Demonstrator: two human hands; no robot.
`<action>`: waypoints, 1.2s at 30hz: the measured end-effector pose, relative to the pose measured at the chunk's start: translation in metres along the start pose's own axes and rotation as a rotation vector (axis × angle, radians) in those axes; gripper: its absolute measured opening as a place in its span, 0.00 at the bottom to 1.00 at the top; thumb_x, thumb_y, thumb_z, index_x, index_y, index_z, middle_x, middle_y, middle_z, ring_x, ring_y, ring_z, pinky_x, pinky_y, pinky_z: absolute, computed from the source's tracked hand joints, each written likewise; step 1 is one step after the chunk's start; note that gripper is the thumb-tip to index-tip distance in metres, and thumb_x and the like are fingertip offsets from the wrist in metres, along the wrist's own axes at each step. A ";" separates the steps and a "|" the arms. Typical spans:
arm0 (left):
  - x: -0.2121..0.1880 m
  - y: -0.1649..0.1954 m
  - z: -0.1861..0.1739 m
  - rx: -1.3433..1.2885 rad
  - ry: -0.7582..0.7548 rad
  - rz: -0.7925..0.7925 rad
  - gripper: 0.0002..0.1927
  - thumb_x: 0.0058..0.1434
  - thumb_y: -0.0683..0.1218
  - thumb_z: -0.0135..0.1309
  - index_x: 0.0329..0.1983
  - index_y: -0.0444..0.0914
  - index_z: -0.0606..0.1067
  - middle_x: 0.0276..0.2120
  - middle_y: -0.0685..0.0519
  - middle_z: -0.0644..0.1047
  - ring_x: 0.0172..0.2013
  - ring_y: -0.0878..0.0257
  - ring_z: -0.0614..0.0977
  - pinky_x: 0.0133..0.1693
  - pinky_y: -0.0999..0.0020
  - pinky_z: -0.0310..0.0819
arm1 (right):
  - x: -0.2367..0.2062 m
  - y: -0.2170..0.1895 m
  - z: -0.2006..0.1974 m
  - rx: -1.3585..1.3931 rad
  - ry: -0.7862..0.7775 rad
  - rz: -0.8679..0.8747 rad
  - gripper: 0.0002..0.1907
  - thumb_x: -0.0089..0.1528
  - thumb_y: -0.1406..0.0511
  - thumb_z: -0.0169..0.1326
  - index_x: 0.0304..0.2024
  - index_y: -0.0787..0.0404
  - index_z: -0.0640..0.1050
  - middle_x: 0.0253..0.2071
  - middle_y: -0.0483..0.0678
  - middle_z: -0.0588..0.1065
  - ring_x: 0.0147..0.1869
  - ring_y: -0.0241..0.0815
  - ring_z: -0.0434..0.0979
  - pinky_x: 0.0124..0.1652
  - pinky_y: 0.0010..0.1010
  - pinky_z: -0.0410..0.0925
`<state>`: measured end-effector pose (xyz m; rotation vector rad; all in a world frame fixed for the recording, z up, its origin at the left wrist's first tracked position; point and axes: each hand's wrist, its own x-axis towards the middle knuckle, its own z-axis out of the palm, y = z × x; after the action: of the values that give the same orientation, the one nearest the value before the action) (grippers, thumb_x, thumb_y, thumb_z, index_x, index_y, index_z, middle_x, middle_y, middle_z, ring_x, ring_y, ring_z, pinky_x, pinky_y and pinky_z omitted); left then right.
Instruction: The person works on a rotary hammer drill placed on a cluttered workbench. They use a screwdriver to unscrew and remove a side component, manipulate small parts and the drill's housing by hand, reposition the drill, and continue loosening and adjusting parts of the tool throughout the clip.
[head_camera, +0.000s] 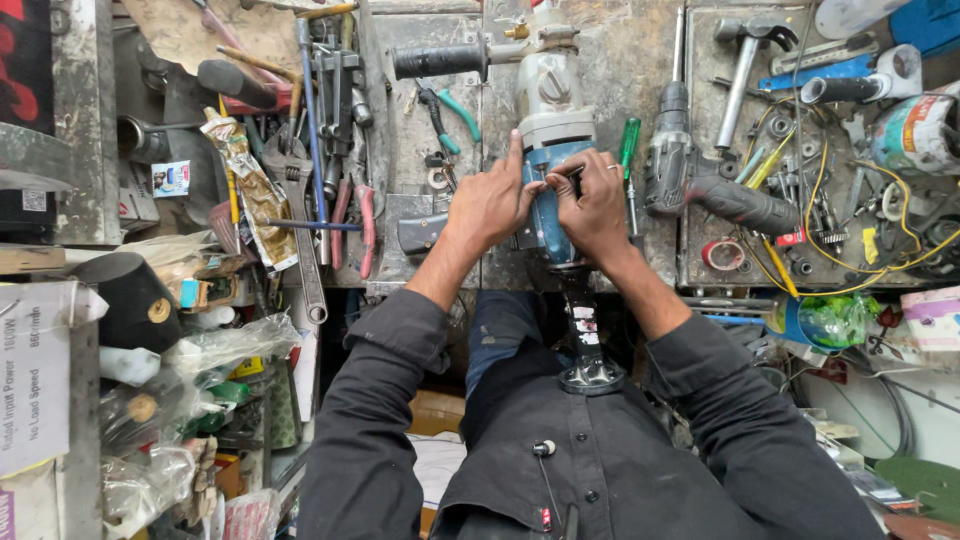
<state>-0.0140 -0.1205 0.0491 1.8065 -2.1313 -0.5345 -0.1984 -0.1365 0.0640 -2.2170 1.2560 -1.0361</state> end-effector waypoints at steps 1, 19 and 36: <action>0.000 -0.001 0.000 -0.022 -0.005 0.012 0.47 0.69 0.63 0.47 0.74 0.24 0.50 0.38 0.38 0.79 0.30 0.43 0.83 0.31 0.51 0.77 | -0.001 -0.001 0.001 -0.011 0.004 -0.010 0.07 0.65 0.68 0.62 0.39 0.61 0.75 0.39 0.49 0.74 0.47 0.53 0.72 0.48 0.44 0.61; 0.005 0.002 -0.008 -0.005 -0.142 0.056 0.62 0.54 0.67 0.55 0.71 0.16 0.45 0.38 0.32 0.77 0.31 0.41 0.82 0.34 0.52 0.79 | -0.003 0.000 0.007 -0.107 0.003 -0.078 0.11 0.64 0.69 0.63 0.41 0.65 0.72 0.40 0.53 0.71 0.46 0.57 0.70 0.48 0.46 0.64; -0.001 -0.012 0.007 0.052 -0.064 0.131 0.51 0.52 0.66 0.61 0.72 0.36 0.59 0.48 0.38 0.79 0.39 0.43 0.83 0.39 0.49 0.78 | 0.020 -0.035 0.023 -0.847 -0.381 -0.434 0.32 0.59 0.62 0.52 0.62 0.75 0.71 0.45 0.55 0.72 0.51 0.48 0.70 0.44 0.36 0.65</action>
<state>-0.0066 -0.1204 0.0369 1.6824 -2.3075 -0.5151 -0.1543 -0.1358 0.0797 -3.2223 1.1821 -0.1270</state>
